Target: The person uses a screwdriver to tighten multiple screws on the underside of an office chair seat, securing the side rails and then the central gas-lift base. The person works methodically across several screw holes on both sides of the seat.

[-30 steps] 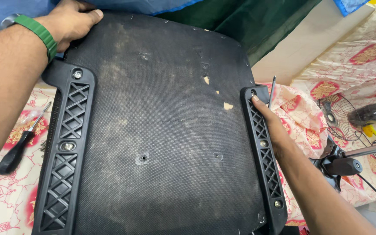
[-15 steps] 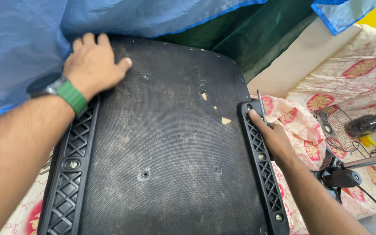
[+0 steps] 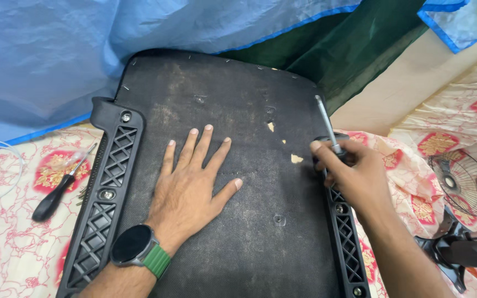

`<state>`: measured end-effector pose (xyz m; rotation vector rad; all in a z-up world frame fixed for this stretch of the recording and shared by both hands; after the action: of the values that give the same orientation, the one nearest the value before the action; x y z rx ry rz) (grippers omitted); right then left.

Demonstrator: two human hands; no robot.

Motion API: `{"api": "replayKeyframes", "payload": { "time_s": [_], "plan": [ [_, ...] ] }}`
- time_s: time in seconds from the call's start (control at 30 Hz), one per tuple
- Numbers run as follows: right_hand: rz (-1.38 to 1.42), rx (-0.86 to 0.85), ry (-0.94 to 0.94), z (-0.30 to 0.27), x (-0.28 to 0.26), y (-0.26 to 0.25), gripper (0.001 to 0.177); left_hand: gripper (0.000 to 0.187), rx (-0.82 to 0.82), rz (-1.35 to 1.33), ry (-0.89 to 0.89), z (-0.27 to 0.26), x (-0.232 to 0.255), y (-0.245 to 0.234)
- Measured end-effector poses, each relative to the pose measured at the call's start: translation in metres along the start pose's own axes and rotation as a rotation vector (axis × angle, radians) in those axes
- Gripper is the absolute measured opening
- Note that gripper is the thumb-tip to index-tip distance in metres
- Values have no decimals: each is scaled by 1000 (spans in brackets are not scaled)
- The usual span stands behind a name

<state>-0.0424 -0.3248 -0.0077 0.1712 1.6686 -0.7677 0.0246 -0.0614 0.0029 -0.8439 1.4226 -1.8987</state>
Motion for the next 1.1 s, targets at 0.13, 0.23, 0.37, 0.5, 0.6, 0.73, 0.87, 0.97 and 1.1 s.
{"api": "replayKeyframes", "payload": {
  "time_s": [0.13,0.23,0.37,0.5,0.6,0.73,0.87,0.97,1.1],
  "plan": [
    [4,-216,89,-3,3,34,35,75,-5,7,-26,-1,-2,8],
    [20,-251,58,2,7,34,27,73,130,-19,-13,-9,-5,-8],
    [274,-286,137,16,31,28,25,74,268,208,-233,-38,-39,-43],
    [528,-377,122,30,45,20,29,88,264,235,-572,-77,-82,-68],
    [616,-362,190,37,57,7,28,87,-62,158,-822,-85,-114,-46],
    [367,-203,106,36,61,-19,30,74,-23,239,-826,-82,-118,-46],
    [84,-97,20,24,60,-25,37,70,32,322,-788,-82,-115,-43],
    [31,-74,-55,21,52,-25,36,69,44,341,-783,-83,-116,-41],
    [27,-80,-25,22,57,-23,42,69,78,335,-777,-83,-117,-45]
  ]
}}
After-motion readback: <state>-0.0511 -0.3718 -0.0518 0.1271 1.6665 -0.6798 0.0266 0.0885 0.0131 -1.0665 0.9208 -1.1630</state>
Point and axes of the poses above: each hand's wrist, its own z-axis towards the middle knuckle, its own y-axis out of the palm, x = y × z, the point moved 10 cm from there along z, towards the middle knuckle, and after that the axes turned 5 degrees about z, right-handed, at the moved point
